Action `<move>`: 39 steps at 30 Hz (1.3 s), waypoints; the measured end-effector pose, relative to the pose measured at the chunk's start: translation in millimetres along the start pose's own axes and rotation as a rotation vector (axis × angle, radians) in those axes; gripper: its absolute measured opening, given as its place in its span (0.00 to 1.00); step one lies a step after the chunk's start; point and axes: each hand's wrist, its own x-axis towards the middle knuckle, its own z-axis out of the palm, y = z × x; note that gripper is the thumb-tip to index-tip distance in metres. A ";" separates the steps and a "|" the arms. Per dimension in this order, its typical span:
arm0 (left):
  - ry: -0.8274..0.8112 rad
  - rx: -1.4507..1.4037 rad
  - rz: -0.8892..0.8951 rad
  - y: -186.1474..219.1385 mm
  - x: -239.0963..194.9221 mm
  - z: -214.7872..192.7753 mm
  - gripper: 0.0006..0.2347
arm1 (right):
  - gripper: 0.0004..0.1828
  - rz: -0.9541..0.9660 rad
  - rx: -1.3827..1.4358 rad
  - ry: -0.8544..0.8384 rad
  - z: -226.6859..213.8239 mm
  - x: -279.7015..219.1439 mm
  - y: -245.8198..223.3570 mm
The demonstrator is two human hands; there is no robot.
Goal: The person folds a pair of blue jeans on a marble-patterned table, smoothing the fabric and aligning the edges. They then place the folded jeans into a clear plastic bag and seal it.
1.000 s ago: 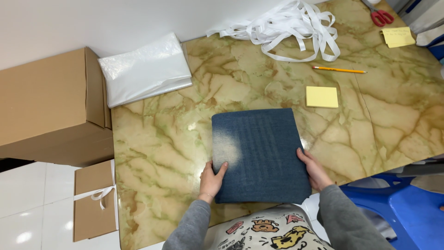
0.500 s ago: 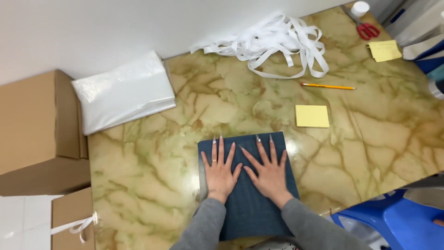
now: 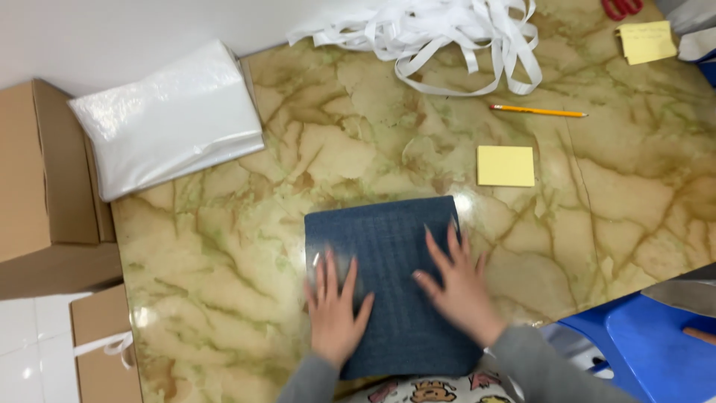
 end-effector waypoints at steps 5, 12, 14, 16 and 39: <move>0.236 0.203 -0.066 11.6 -54.1 21.4 0.30 | 0.41 -0.473 -0.328 0.380 76.3 -54.5 -32.4; 0.328 0.147 -0.086 9.9 -57.5 22.6 0.28 | 0.40 0.068 -0.250 0.294 95.7 -69.6 112.3; 0.340 -0.070 -0.103 2.0 -60.7 18.3 0.30 | 0.38 0.000 -0.125 0.501 83.0 -91.6 113.3; 0.333 -0.286 -0.119 -10.0 -66.7 20.8 0.32 | 0.36 -0.054 0.006 0.696 75.4 -109.6 106.7; -0.306 -0.661 -0.562 -100.0 -48.8 34.5 0.31 | 0.47 0.652 0.453 0.115 38.0 -92.7 37.1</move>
